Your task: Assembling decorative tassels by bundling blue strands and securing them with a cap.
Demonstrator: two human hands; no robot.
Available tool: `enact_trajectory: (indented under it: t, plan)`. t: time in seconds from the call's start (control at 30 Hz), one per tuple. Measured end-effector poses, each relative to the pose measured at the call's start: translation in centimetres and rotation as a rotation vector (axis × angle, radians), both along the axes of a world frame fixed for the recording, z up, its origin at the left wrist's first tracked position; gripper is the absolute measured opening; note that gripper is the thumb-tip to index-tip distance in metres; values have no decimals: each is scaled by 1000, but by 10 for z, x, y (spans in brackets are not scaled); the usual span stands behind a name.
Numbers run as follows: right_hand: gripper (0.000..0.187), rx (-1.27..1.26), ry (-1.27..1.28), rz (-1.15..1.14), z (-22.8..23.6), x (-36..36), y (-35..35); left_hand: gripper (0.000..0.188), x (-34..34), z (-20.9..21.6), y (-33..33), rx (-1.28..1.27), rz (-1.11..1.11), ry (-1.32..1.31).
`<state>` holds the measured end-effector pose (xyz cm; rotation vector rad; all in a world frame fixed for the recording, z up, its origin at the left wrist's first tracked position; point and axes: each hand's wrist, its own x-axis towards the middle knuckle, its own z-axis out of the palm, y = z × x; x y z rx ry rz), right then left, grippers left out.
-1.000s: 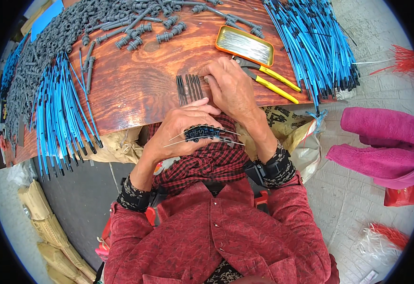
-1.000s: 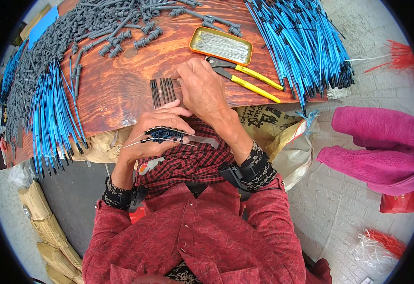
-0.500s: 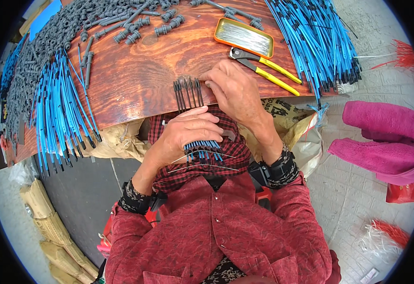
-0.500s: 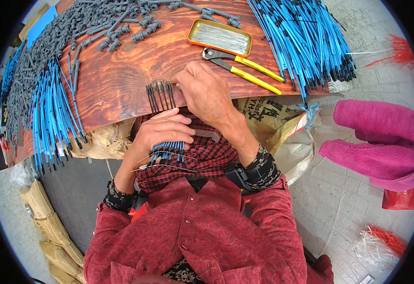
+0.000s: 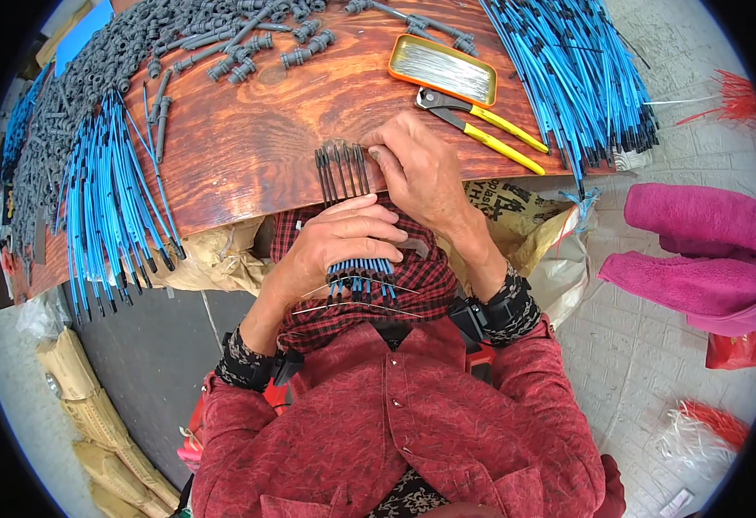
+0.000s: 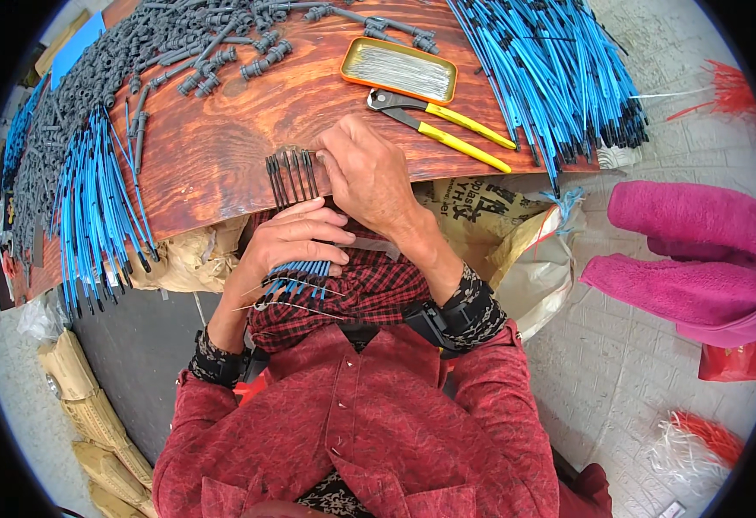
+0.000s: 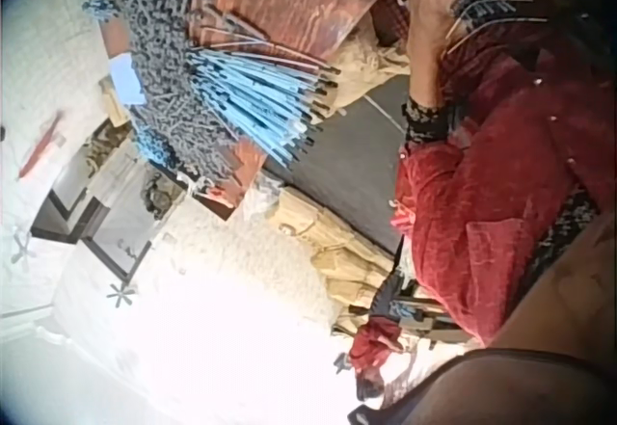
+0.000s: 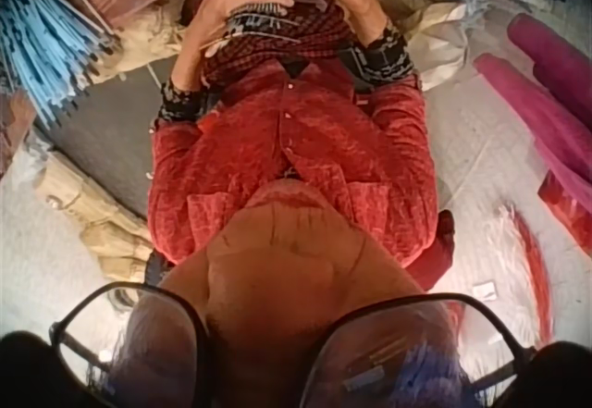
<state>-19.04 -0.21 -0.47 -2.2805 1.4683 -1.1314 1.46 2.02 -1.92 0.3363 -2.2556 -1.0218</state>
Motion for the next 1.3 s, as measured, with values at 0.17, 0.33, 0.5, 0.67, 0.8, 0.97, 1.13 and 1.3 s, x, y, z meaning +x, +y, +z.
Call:
enact_trajectory:
  t: [0.17,0.33,0.5,0.67,0.8,0.97,1.13,1.3]
  plan:
    - [22,9,19,17,2,1,0,33,2,2,1,23,-10,7]
    - [26,8,12,27,3,0,2,31,1,3,3,11,14,13]
    - [25,8,10,30,3,-1,2,29,1,2,3,7,10,11]
    - [22,-15,12,11,2,0,2,30,1,1,3,12,4,13]
    - [18,-34,24,-8,1,3,2,31,2,2,3,17,1,11]
    - [20,-16,7,-4,2,4,2,31,2,3,2,35,-3,8]
    - [24,42,-23,24,2,0,1,35,3,3,3,44,-4,0]
    - [14,19,-41,50,3,2,-1,36,3,2,2,54,-17,-1]
